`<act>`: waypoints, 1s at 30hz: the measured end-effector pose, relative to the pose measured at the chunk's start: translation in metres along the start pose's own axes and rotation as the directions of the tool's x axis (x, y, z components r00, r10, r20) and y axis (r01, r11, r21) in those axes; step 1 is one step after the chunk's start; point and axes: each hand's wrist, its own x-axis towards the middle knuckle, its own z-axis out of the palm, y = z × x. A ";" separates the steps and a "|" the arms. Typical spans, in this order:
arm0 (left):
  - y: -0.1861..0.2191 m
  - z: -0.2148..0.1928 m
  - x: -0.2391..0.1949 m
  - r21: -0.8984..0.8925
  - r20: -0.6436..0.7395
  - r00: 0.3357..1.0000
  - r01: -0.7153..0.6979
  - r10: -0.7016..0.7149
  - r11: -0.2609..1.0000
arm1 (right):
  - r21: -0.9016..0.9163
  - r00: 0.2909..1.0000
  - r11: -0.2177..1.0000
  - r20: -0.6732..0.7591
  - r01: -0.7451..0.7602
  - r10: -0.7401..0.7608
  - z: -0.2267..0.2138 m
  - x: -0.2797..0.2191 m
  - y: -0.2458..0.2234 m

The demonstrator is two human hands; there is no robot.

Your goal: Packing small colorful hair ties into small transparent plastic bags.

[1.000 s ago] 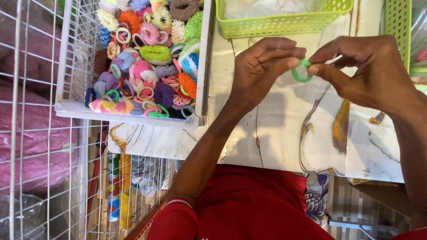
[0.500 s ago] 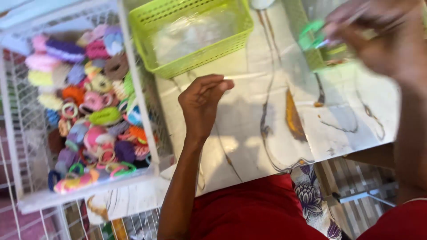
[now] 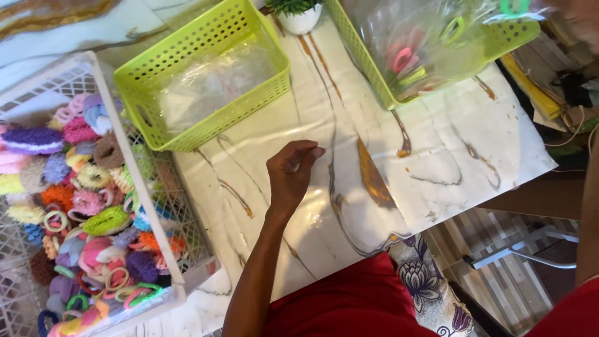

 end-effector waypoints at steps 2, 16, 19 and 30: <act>-0.008 0.003 0.000 -0.026 0.013 1.000 0.005 -0.005 1.000 | -0.044 0.999 0.998 -0.007 -0.046 0.045 0.022 0.013 -0.007; -0.016 0.002 0.001 0.149 -0.043 0.999 0.032 -0.026 0.988 | -0.307 0.951 0.901 -0.141 -0.308 0.276 0.102 0.072 -0.047; -0.017 0.000 0.003 0.122 -0.030 0.999 0.016 -0.013 0.992 | -0.638 0.985 0.770 -0.134 -0.002 -0.108 0.086 0.067 -0.074; -0.015 0.001 0.002 0.156 -0.037 0.999 0.035 -0.030 0.987 | -0.453 0.995 0.890 -0.100 -0.052 0.007 0.124 0.080 0.005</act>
